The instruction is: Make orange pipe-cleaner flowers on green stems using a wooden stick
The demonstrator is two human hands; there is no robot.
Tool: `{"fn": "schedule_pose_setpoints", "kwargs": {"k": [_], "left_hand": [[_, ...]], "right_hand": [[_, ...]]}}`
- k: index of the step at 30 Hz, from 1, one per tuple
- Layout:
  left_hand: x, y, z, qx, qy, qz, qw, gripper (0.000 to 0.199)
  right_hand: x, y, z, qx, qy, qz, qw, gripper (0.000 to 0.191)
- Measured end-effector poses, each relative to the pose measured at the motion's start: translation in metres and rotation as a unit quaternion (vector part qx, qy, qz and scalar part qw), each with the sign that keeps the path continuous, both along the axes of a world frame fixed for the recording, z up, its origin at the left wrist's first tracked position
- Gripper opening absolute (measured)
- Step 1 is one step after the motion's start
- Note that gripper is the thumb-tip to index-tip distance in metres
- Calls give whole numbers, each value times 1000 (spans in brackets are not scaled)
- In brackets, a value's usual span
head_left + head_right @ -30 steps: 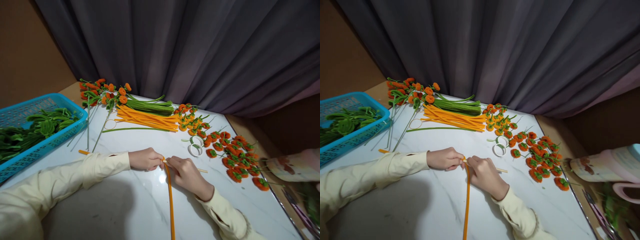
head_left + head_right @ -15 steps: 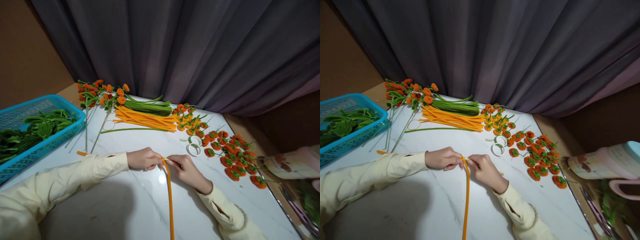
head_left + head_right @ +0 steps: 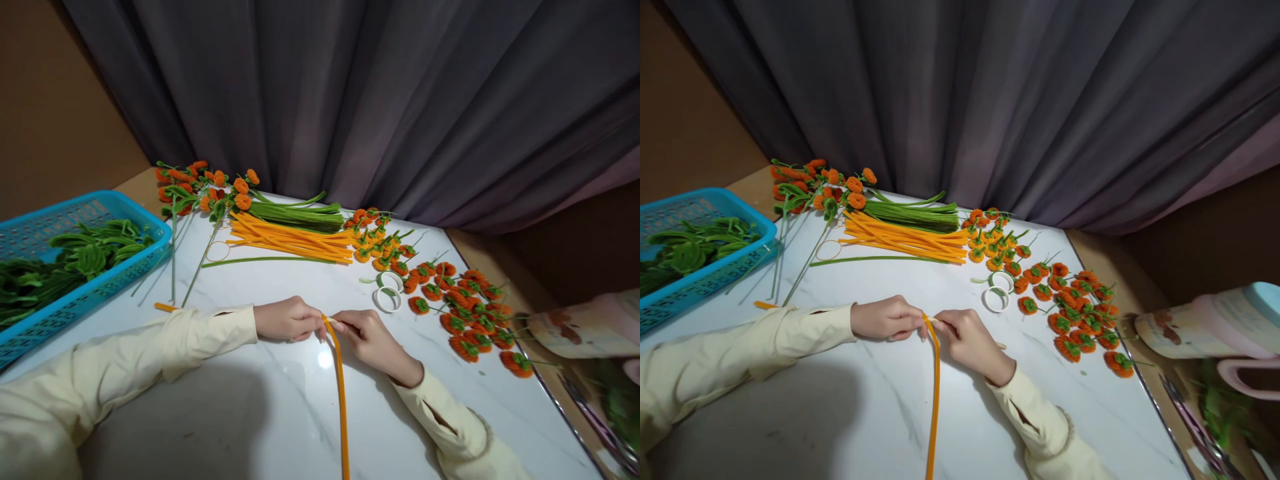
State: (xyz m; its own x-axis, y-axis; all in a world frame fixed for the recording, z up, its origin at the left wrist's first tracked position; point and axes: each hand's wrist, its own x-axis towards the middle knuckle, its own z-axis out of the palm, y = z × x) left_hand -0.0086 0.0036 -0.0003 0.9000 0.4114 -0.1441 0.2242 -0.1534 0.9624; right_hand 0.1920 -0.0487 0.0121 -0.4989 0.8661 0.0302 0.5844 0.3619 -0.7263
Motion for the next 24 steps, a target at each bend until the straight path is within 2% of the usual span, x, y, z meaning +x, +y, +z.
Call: {"fn": "schedule_pose_setpoints", "kwargs": {"k": [10, 24], "left_hand": [[1, -1, 3, 52, 16, 9, 998, 29], [3, -1, 5, 40, 22, 16, 999, 24]], "right_hand": [[0, 0, -2, 2, -7, -13, 1000, 31], [0, -2, -4, 30, -10, -20, 999, 35]]}}
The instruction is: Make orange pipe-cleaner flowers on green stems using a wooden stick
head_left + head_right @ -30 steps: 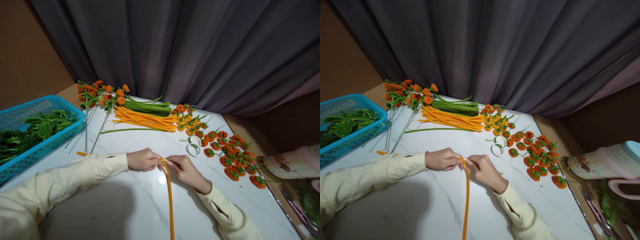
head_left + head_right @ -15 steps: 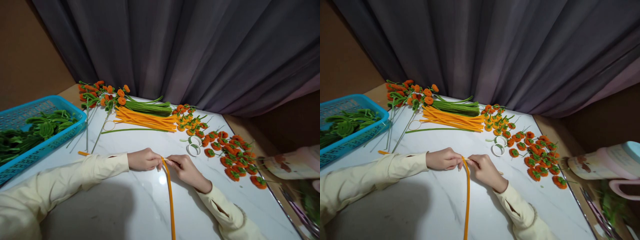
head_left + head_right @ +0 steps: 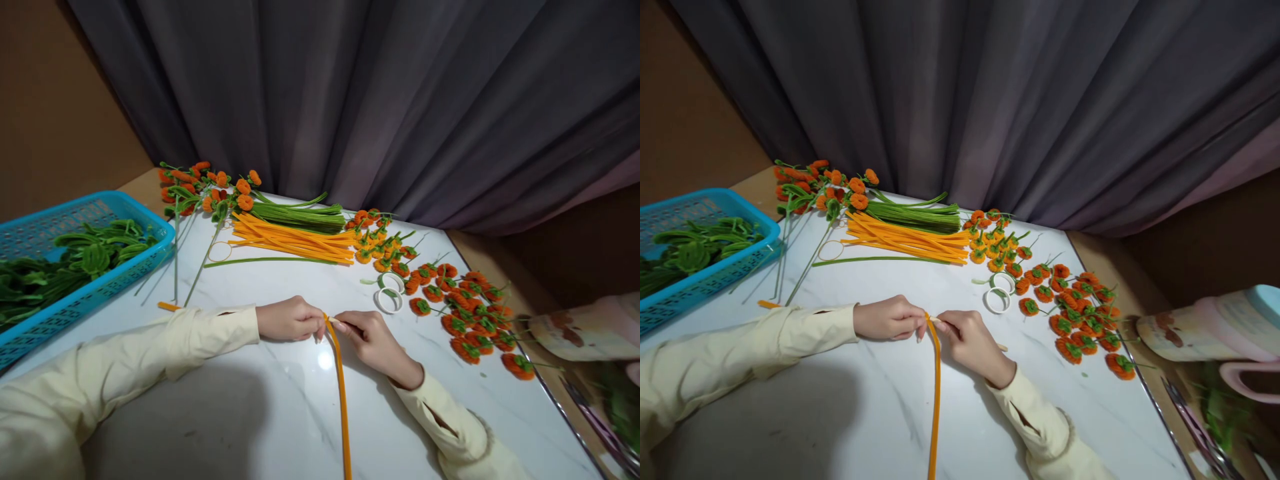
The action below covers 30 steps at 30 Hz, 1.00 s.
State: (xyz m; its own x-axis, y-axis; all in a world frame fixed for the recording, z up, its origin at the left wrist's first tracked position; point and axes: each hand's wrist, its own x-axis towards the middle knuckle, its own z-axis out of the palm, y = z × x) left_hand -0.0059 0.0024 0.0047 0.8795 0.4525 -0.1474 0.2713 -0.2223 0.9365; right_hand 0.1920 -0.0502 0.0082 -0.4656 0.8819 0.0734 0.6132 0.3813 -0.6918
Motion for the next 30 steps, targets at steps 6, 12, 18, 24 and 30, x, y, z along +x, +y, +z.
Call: {"fn": "schedule_pose_setpoints", "kwargs": {"k": [6, 12, 18, 24, 30], "left_hand": [[0, 0, 2, 20, 13, -7, 1000, 25], [1, 0, 3, 30, 15, -15, 999, 25], [0, 0, 0, -3, 3, -11, 1000, 25], [-2, 0, -3, -6, -7, -12, 1000, 29], [-1, -2, -3, 84, -6, 9, 996, 26]], "right_hand": [[-1, -1, -3, 7, 2, 0, 1000, 36], [-4, -3, -6, 26, -13, 4, 1000, 35], [-1, 1, 1, -11, 0, 10, 1000, 35], [1, 5, 3, -49, 19, 1, 999, 34], [2, 5, 3, -45, 24, -5, 999, 35]]}}
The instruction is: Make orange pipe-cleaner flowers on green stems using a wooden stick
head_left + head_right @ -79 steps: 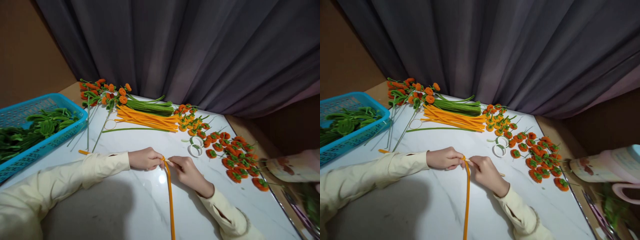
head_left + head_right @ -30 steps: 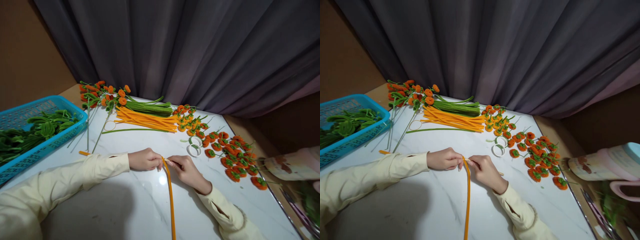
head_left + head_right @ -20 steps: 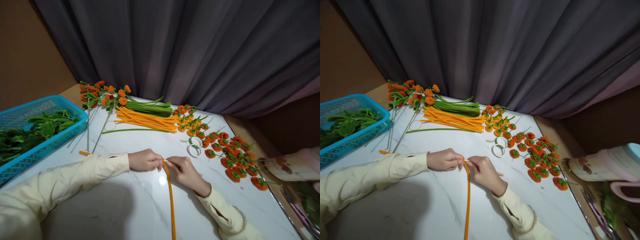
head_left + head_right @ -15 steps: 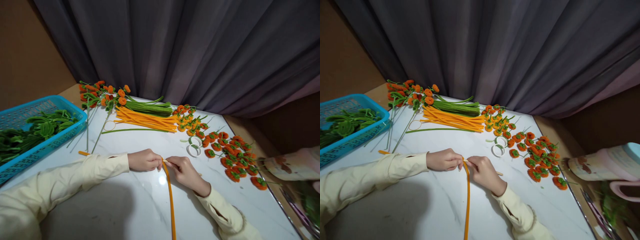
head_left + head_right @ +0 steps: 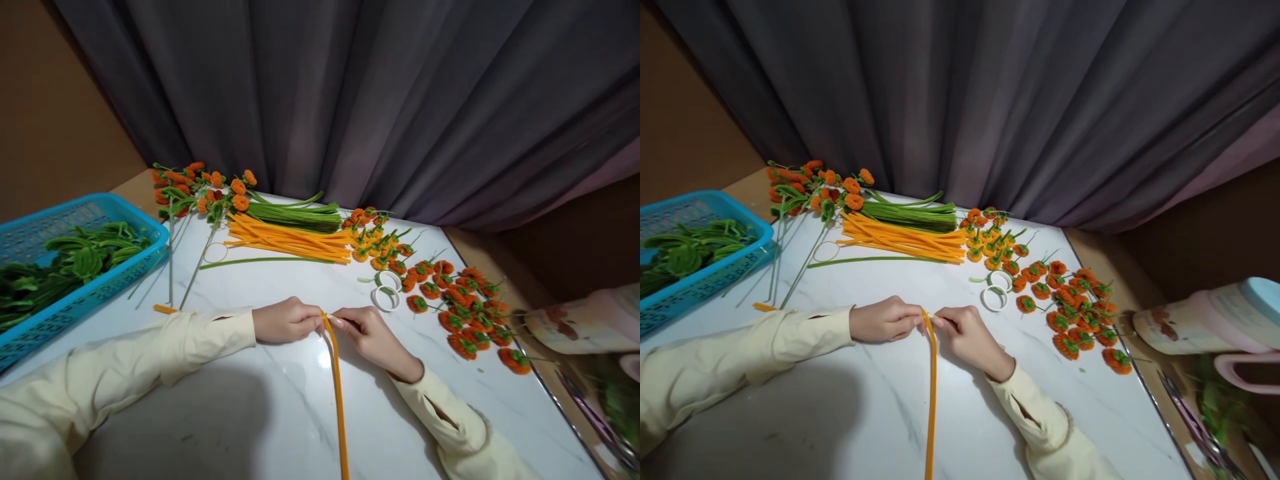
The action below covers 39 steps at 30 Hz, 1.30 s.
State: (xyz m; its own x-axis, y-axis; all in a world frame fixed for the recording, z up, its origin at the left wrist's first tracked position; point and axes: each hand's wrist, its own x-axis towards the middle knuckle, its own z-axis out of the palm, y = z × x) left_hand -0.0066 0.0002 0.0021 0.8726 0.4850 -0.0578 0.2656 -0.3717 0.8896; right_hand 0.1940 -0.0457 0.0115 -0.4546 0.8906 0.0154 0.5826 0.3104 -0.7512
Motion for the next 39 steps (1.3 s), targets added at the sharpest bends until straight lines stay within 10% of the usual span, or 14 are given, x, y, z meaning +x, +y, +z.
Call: {"fn": "schedule_pose_setpoints", "kwargs": {"k": [21, 39], "left_hand": [[1, -4, -6, 156, 28, 50, 986, 28], [2, -22, -12, 495, 82, 51, 863, 28]], "right_hand": [[-3, -18, -18, 211, -58, -1, 976, 26], [-5, -19, -17, 230, -2, -53, 972, 16]]}}
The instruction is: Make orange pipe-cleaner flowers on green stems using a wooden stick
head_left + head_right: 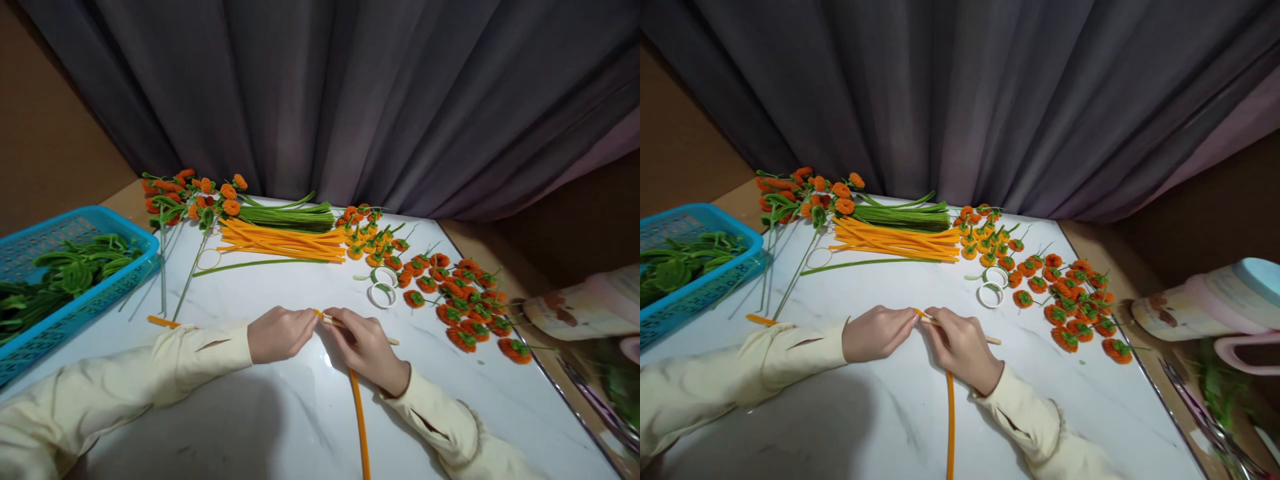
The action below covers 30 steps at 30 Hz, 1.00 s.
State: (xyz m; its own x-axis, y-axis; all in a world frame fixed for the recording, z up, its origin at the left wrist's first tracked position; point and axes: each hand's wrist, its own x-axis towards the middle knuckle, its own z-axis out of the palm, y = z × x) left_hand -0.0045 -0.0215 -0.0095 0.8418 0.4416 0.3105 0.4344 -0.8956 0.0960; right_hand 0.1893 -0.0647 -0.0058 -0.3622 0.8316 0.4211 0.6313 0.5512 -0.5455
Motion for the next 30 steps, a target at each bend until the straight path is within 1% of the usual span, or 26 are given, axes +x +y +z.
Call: {"fn": "schedule_pose_setpoints", "kwargs": {"k": [3, 5, 9, 12, 14, 17, 23, 26, 30], "left_hand": [[0, 0, -1, 6, 2, 5, 1000, 28], [0, 1, -2, 16, 8, 0, 1000, 28], [0, 1, -1, 36, 13, -10, 999, 29], [0, 1, -1, 33, 7, -1, 999, 30], [1, 1, -1, 38, 4, -1, 999, 30], [1, 1, -2, 45, 1, -5, 999, 31], [1, 1, -1, 52, -11, -2, 999, 32], [1, 2, -1, 57, -13, -8, 998, 32], [1, 2, -1, 62, -12, -12, 998, 31]], "right_hand": [[1, 2, 2, 11, 43, -4, 999, 12], [1, 2, 2, 9, 47, 4, 999, 11], [-1, 1, -1, 7, 18, 1, 1000, 16], [-1, -1, -3, 14, -13, -3, 1000, 30], [-1, -2, -3, 16, -34, 1, 999, 37], [-3, -5, -2, 24, -65, 1, 998, 37], [-8, -8, -1, 73, -117, -41, 990, 38], [-9, -8, -1, 72, -128, -62, 987, 36], [-10, -7, -2, 72, -130, -67, 987, 36]]}}
